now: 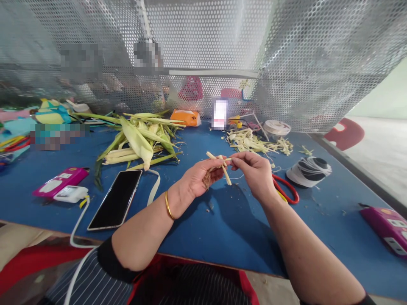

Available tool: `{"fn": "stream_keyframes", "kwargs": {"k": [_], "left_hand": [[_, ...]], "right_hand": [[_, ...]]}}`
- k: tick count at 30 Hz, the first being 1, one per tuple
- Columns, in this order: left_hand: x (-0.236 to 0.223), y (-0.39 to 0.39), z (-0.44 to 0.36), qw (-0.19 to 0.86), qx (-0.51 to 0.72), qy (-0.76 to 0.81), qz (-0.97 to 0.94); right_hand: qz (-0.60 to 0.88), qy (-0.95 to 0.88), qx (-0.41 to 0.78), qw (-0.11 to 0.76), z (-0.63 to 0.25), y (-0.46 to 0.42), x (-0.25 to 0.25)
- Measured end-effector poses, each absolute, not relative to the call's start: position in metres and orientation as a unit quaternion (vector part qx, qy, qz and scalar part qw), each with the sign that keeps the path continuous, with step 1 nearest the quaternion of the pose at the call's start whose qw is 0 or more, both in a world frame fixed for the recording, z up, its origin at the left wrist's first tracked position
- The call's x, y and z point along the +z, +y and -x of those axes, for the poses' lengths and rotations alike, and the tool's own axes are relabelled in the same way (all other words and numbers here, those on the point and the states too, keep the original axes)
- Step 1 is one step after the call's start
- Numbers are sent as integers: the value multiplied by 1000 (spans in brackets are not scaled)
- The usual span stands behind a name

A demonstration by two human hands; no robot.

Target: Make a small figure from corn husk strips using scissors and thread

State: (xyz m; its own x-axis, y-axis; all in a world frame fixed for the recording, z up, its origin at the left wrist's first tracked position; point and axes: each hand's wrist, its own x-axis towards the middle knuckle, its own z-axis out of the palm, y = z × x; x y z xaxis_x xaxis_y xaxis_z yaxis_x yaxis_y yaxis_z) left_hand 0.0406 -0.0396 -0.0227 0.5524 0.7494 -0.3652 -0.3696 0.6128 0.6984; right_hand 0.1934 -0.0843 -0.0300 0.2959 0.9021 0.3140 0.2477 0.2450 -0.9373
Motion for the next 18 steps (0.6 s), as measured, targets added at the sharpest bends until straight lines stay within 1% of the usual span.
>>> {"fn": "stream_keyframes", "kwargs": {"k": [3,5,7,10,12,15,17,18], "left_hand": [[-21,-39,-40,834,337,328,-288],[-20,-37,-37,828,346,332,-290],[-17,-34,-34,814,363,340,-298],[-14,-29,-29,789,390,355,-317],[-12,-28,-27,777,398,365,-324],[-12,-28,-27,770,397,374,-330],[-12,-28,-28,768,393,378,-335],[-12,-28,-28,767,392,380,-336]], "right_hand": [[551,-530,285,578,-197,-82,-33],[570,-544,290,543,-201,-79,-36],[619,-593,254,448,-205,-78,-39],[678,-677,145,246,-208,-76,-47],[686,-700,101,173,-207,-75,-52],[677,-716,85,149,-203,-73,-60],[660,-726,83,174,-200,-71,-62],[652,-725,90,206,-200,-70,-63]]}}
